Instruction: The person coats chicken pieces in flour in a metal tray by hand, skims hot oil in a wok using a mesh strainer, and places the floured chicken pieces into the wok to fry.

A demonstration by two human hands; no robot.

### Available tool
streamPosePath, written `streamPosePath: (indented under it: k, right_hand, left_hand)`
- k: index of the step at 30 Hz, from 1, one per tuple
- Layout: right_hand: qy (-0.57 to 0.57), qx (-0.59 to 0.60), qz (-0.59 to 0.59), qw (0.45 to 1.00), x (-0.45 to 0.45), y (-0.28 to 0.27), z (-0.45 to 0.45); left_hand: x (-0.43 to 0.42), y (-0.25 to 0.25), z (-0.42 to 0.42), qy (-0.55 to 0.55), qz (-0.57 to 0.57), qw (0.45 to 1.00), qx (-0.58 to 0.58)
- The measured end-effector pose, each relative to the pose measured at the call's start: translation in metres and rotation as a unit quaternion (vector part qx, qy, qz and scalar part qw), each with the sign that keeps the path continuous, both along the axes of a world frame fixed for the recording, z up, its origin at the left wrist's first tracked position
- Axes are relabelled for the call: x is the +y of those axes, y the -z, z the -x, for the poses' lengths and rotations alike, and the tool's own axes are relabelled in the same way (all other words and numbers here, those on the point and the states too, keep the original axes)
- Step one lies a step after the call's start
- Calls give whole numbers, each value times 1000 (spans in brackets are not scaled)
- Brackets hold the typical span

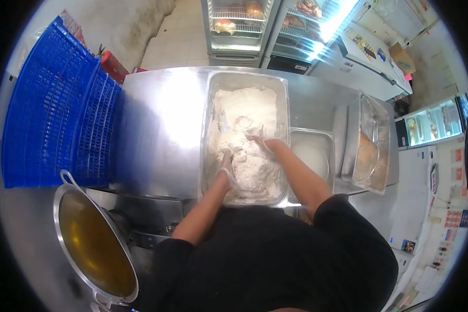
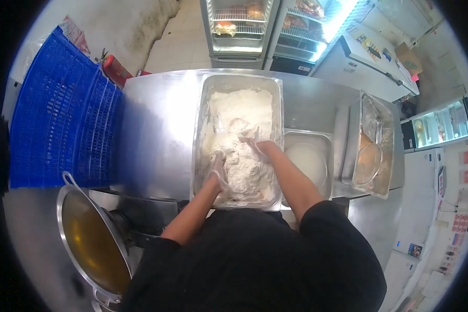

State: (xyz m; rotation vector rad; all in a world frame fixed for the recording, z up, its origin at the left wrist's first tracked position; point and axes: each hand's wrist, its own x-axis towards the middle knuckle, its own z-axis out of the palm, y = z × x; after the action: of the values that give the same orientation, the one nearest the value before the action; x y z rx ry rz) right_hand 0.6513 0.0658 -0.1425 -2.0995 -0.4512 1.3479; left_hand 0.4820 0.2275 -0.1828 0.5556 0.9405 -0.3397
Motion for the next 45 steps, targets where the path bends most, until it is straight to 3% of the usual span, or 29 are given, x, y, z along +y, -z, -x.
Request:
streamPosePath:
  k: [3, 5, 7, 9, 10, 13, 15, 18, 21, 22, 24, 25, 27, 30, 34, 35, 37, 38, 39, 41, 42, 43, 44, 45]
  right_hand:
    - [-33, -65, -61, 995, -9, 3, 21]
    - [50, 6, -57, 997, 0, -25, 19]
    - [255, 210, -26, 943, 13, -63, 16]
    - [76, -17, -76, 994, 5, -91, 9]
    - [-18, -132, -102, 986, 1, -104, 3]
    - [-58, -172, -136, 974, 5, -134, -20]
    - [19, -76, -106, 991, 23, -144, -49]
    - [-135, -270, -115, 946, 45, -83, -114]
    - [-23, -190, 95, 977, 92, -48, -134]
    - [-33, -227, 78, 970, 104, -29, -128]
    - [-53, -296, 42, 953, 123, 8, -111]
    - [-107, -193, 69, 973, 134, 15, -117]
    - [-136, -106, 92, 981, 142, -4, -92]
    - [-187, -33, 70, 979, 140, -20, -65]
    - [-212, 21, 62, 975, 109, -75, -24]
    - [-219, -43, 57, 973, 97, -79, -16]
    - [-240, -123, 23, 963, 71, -93, -4]
    - [-256, -138, -5, 957, 57, -106, 2]
    - [-273, -154, -32, 949, 45, -119, 1]
    - [-247, -146, -30, 958, 28, -145, -18]
    - [-235, -142, -29, 961, 19, -153, -31]
    - [-139, -128, -6, 982, 11, -127, -57]
    - [-43, -114, 16, 992, 11, -99, -84]
    - [-8, -187, 59, 980, 20, -97, -98]
  left_hand:
    - [-5, -21, -4, 36, 58, 992, -103]
    - [-2, -8, -12, 30, 17, 993, -115]
    - [3, -21, -15, 34, -31, 992, -116]
    - [9, -80, -18, 45, -84, 989, -110]
    - [9, -78, -16, 53, -109, 990, -74]
    - [12, -76, -9, 65, -188, 980, 31]
    - [20, -74, 1, 68, -241, 962, 106]
    - [26, -31, 41, 110, -275, 953, 55]
    - [15, 20, 50, -4, -91, 996, 5]
    - [15, 3, 48, -31, -29, 998, -38]
    - [17, -80, 38, -83, 94, 984, -124]
    - [14, -116, 32, -108, 63, 984, -129]
    - [5, -167, 24, -148, 6, 980, -135]
    - [11, -100, 6, -173, 155, 940, -250]
    - [17, -115, -7, -160, 143, 972, -99]
    - [21, -86, -11, -138, 132, 979, -66]
    - [32, -26, -18, -107, -38, 994, -1]
    - [37, 15, -18, 40, -231, 972, -32]
    - [43, 57, -19, 182, -410, 891, -64]
    - [42, -10, -27, 184, -368, 912, -5]
    - [43, -36, -21, 204, -430, 880, -16]
    - [41, -50, -9, 222, -490, 842, -27]
    - [39, -54, 4, 239, -548, 801, -36]
    - [38, -34, 13, 280, -564, 774, -65]
